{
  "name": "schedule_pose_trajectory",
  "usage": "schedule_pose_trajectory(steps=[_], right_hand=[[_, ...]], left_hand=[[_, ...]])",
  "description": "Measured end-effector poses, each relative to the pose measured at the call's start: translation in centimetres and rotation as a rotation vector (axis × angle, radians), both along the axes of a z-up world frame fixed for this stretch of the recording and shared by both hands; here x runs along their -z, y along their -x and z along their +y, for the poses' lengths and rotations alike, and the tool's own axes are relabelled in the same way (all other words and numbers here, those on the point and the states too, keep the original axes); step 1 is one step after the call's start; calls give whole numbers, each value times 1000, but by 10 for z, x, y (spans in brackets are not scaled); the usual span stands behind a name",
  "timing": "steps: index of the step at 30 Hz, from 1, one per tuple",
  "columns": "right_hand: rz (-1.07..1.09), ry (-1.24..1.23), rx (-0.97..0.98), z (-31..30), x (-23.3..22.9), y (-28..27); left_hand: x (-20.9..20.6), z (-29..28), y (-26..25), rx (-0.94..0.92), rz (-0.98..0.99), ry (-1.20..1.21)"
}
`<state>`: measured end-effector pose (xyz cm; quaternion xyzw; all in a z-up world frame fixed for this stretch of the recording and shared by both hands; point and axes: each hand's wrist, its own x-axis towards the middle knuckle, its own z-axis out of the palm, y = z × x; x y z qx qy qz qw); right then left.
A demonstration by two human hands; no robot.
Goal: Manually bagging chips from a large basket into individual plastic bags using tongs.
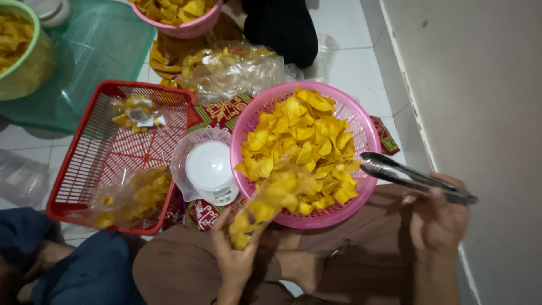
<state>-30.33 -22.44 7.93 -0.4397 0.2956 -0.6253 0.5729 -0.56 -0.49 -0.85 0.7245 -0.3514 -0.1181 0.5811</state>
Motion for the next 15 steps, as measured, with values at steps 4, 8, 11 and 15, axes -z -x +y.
schedule_pose_trajectory(steps=[4,8,11,15], right_hand=[[54,-153,-19,-4,17,-10],[146,-246,4,-4,22,-14],[-12,-208,-81,-34,63,6],[-233,-242,-281,-56,82,27]], left_hand=[[26,11,-10,-113,173,132],[15,9,-32,-169,124,161],[3,-3,-66,-257,-104,46],[-35,-38,-104,-209,-123,13]])
